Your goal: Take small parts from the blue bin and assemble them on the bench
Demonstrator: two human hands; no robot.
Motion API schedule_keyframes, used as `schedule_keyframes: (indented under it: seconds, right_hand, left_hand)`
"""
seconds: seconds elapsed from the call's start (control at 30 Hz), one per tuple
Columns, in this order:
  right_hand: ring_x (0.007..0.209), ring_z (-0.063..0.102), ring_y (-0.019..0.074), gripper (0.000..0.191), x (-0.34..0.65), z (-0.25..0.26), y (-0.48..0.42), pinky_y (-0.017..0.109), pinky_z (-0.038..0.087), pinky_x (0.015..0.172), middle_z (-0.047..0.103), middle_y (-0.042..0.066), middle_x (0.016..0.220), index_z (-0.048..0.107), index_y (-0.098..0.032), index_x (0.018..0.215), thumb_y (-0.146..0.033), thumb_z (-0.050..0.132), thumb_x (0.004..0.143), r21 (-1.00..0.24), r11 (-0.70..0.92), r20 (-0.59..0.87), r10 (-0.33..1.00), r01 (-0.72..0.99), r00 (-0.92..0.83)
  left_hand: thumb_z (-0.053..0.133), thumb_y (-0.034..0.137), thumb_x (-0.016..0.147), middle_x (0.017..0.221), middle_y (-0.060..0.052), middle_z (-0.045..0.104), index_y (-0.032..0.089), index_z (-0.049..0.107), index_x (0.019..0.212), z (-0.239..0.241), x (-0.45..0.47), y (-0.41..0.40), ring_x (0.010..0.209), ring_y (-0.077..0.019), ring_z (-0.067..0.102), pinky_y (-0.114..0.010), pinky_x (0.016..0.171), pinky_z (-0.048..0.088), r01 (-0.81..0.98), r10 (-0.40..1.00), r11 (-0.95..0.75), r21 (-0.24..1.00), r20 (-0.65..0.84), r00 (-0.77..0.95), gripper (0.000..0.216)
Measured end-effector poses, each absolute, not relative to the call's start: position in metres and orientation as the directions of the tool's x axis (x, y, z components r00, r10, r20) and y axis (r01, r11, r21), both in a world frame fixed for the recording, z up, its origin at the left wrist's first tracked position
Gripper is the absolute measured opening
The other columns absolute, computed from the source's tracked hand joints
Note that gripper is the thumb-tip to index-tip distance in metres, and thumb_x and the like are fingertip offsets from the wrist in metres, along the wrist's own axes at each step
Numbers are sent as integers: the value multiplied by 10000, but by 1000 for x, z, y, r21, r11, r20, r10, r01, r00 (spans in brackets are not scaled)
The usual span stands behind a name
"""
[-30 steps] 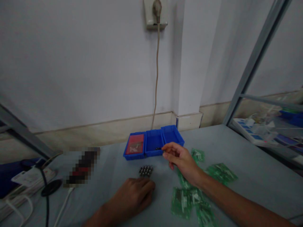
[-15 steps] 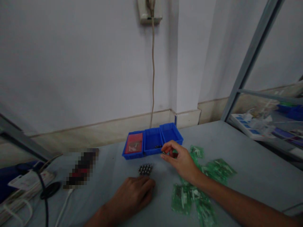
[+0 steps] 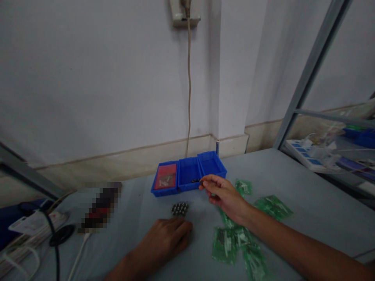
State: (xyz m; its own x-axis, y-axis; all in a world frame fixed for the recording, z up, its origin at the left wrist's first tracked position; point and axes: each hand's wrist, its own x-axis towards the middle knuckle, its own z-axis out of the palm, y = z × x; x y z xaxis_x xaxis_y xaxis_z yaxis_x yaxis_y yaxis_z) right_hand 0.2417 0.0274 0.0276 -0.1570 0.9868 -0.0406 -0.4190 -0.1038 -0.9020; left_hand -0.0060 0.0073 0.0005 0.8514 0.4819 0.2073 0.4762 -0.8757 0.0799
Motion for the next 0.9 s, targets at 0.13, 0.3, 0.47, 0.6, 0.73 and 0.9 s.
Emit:
schedule_keyframes:
  seconds: [0.13,0.3,0.47,0.6,0.73,0.9]
  right_hand:
    - [579,446,75,371,242,22,29,184,320,486,638,3,770,711,-161,895,-495,845,804,-846,-194,-113,975,-496,-189]
    - [494,324,63,420,242,21,30,178,255,426,429,-69,600,620,-162,780,-535,802,838,-794,-237,-130,966,-560,-225]
    - [607,470,109,375,241,23,30,187,360,446,539,-16,755,619,-194,866,-546,748,871,-912,-65,-33,996,-405,-86]
    - [709,563,162,234,240,21,28,229,413,469,592,9,869,655,-235,1014,-453,686,932,-967,253,252,966,-14,49]
    - [837,610,180,32,240,22,22,286,469,682,648,21,942,674,-232,976,-252,659,956,-861,428,455,890,274,40]
    - [886,611,185,102,238,23,19,288,459,709,652,17,959,675,-238,1008,-169,660,934,-826,456,487,873,330,11]
  left_hand:
    - [449,161,1038,829,-11,658,205,569,996,0,-7,7,685,-172,665,-263,629,493,481,489,-872,89,199,849,135]
    - [460,154,1034,837,-9,658,206,568,995,1,-7,6,699,-176,671,-266,638,498,491,500,-866,93,169,849,126]
    - [454,149,1030,823,-4,650,207,564,991,0,-7,8,674,-177,659,-271,618,487,491,497,-867,84,190,847,130]
    - [440,151,1032,810,-3,644,206,557,972,1,-7,8,662,-164,650,-255,610,473,483,490,-871,89,195,849,143]
    - [433,148,1031,813,-5,651,206,557,977,2,-6,6,675,-161,653,-248,619,471,482,488,-872,79,205,849,147]
    - [455,155,1031,817,-4,648,204,558,966,4,-6,5,676,-159,654,-244,613,468,491,500,-866,93,179,847,132]
